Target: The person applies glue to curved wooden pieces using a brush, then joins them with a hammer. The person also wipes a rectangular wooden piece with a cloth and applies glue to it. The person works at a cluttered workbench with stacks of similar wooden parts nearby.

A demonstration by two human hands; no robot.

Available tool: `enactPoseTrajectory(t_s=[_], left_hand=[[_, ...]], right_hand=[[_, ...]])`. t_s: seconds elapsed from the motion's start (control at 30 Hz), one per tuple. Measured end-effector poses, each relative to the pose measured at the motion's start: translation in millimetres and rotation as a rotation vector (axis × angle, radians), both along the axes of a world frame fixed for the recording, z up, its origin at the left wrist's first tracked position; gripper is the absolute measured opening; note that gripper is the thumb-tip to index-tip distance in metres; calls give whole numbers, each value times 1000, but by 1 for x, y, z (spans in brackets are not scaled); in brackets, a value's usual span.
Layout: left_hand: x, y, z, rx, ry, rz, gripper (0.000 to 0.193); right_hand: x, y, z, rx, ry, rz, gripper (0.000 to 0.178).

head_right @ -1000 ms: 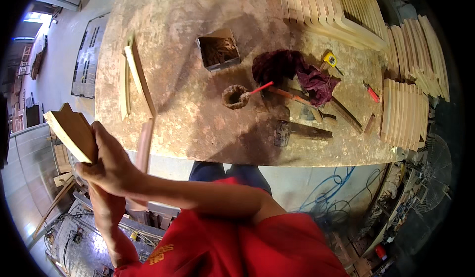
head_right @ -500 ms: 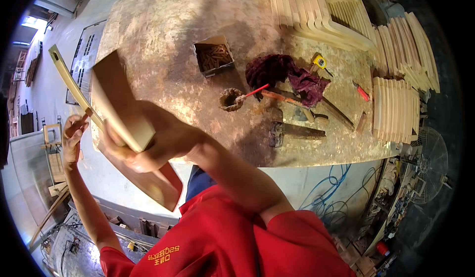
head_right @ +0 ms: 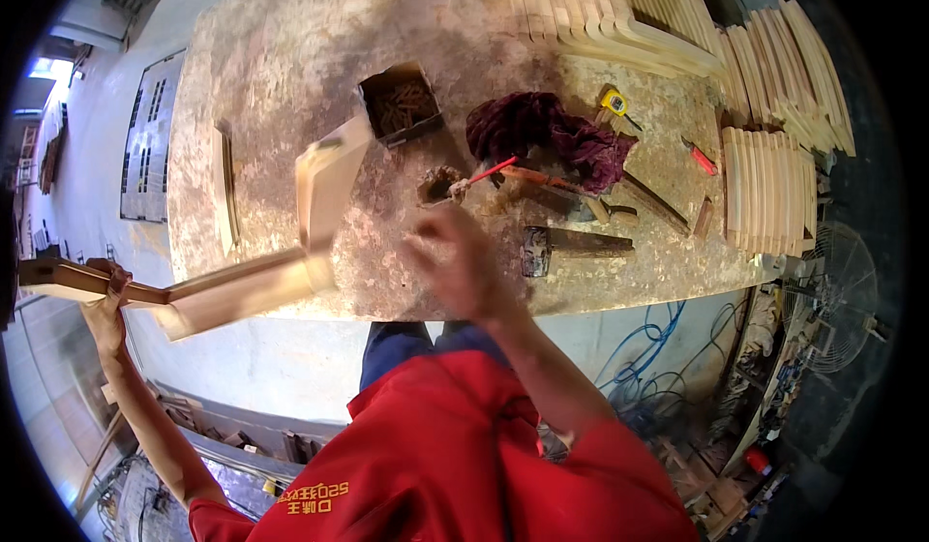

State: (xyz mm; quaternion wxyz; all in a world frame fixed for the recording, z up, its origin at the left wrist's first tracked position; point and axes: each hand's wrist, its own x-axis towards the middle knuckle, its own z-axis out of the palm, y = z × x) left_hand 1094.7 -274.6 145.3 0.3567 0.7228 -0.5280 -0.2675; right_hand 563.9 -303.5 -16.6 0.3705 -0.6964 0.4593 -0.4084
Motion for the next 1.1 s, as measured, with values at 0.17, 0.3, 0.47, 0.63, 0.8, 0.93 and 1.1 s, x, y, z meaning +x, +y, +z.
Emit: enactPoseTrajectory(t_s=[0.17,0.3,0.47,0.63,0.8,0.93,1.1], left_hand=[[-64,12,-14,-73,-133,78,10],[-82,22,-29,-116,-470,77,19],[-109,27,-17,-94,-561,-67,30],[-127,29,-16,-142,-560,-234,20],[-131,38,-21,-99,-476,-207,25],[-146,33,-23,-84,-464,-224,24],[-162,24,-28,-106,-490,-270,23]], right_hand=[[-66,-14,-79,241,-97,-443,20],[-42,-46,-56,-73,154,-244,14],[-27,-50,-77,-188,379,-35,4],[-34,-44,-73,-74,273,-89,7],[-86,-39,-43,403,-297,-331,13],[-121,-39,-43,398,-295,-315,17],[-142,-37,-40,462,-331,-381,20]])
